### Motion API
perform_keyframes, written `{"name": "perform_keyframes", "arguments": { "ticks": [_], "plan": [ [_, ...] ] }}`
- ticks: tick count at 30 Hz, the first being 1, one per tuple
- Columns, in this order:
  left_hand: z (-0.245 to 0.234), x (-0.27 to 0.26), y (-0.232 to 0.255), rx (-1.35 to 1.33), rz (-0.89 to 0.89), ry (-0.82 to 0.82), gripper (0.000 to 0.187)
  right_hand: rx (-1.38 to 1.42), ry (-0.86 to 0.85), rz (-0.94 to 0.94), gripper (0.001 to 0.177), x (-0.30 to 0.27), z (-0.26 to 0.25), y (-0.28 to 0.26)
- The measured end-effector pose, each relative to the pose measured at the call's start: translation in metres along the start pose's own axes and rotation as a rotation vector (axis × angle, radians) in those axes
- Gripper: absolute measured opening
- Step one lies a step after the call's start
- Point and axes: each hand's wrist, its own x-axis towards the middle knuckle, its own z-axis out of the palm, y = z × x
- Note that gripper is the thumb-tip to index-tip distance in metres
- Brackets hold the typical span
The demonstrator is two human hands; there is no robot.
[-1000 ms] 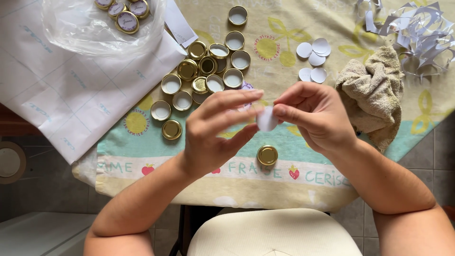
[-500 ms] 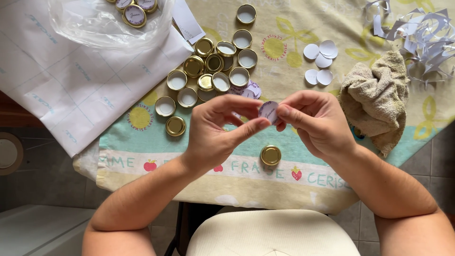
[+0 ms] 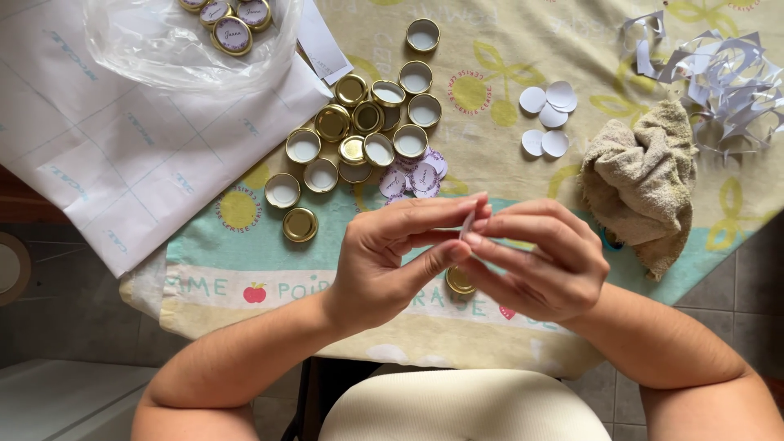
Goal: Peeling small circular stickers and placing them inside metal lids
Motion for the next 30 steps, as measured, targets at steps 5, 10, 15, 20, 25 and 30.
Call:
{"name": "perform_keyframes", "arguments": {
  "ticks": [5,10,15,20,25,30],
  "plan": [
    [-0.008,0.004,0.002,-0.066,-0.062,-0.071,0.039,0.018,-0.056,-0.022,0.012,0.005,-0.019,0.000],
    [-0.009,0.003,-0.004,0.082,0.068,-0.129,0.033,0.069,-0.155,-0.070,0.014,0.005,-0.030,0.004],
    [-0.010,0.002,-0.002,0.161,0.111,-0.133,0.034,0.082,-0.171,-0.092,0.013,0.007,-0.031,0.005],
    [-0.010,0.003,0.001,0.211,0.136,-0.147,0.034,0.102,-0.171,-0.113,0.013,0.007,-0.030,0.006],
    [-0.010,0.002,0.001,0.233,0.142,-0.152,0.034,0.102,-0.183,-0.094,0.013,0.007,-0.031,0.004],
    [-0.010,0.001,0.001,0.231,0.143,-0.150,0.034,0.106,-0.175,-0.102,0.013,0.006,-0.030,0.006]
  ]
}}
